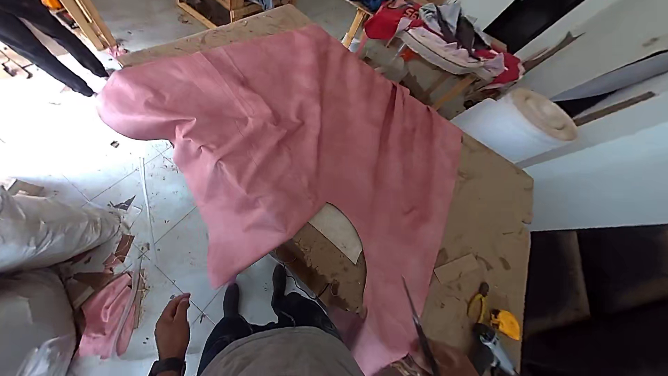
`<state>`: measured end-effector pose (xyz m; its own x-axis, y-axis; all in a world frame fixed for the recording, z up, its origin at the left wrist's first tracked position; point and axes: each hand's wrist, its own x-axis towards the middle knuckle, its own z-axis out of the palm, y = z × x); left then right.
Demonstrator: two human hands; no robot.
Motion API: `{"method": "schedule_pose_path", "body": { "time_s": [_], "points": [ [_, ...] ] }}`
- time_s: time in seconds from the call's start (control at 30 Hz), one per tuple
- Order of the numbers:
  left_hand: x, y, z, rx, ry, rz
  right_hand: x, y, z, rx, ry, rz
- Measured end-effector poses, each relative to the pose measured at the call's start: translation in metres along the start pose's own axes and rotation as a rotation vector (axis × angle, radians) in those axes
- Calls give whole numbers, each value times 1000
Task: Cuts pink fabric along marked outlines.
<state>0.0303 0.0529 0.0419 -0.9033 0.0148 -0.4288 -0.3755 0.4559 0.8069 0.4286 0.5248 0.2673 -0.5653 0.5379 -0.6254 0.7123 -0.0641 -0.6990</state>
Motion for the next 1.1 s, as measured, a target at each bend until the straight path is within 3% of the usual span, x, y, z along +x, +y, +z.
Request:
{"method": "schedule_pose_path", "body": {
  "time_s": [0.13, 0.27, 0.43, 0.63, 0.87, 0.97, 1.1],
  "points": [
    [-33, 108, 102, -280, -149, 116, 141, -86, -19, -285, -271, -148],
    [-52, 182, 207, -595, -508, -118, 251, -128, -23, -326, -494, -5],
    [-55, 233, 306, -922, -635, -268, 338, -150, -38, -276, -650, 63],
    [-48, 255, 390, -1325, -538, -402, 390, -188, -46, -485, -811, -10],
    [-40, 281, 428, -1638, -297, -373, 422, -209, -54, -497, -990, -104],
    [-30, 285, 429, -1617, -222, -393, 427, -214, -57, -473, -1042, -129],
    [-33, 293, 425, -1413, 45, -401, 431, -216, -53, -482, -1067, -144]
  ]
}}
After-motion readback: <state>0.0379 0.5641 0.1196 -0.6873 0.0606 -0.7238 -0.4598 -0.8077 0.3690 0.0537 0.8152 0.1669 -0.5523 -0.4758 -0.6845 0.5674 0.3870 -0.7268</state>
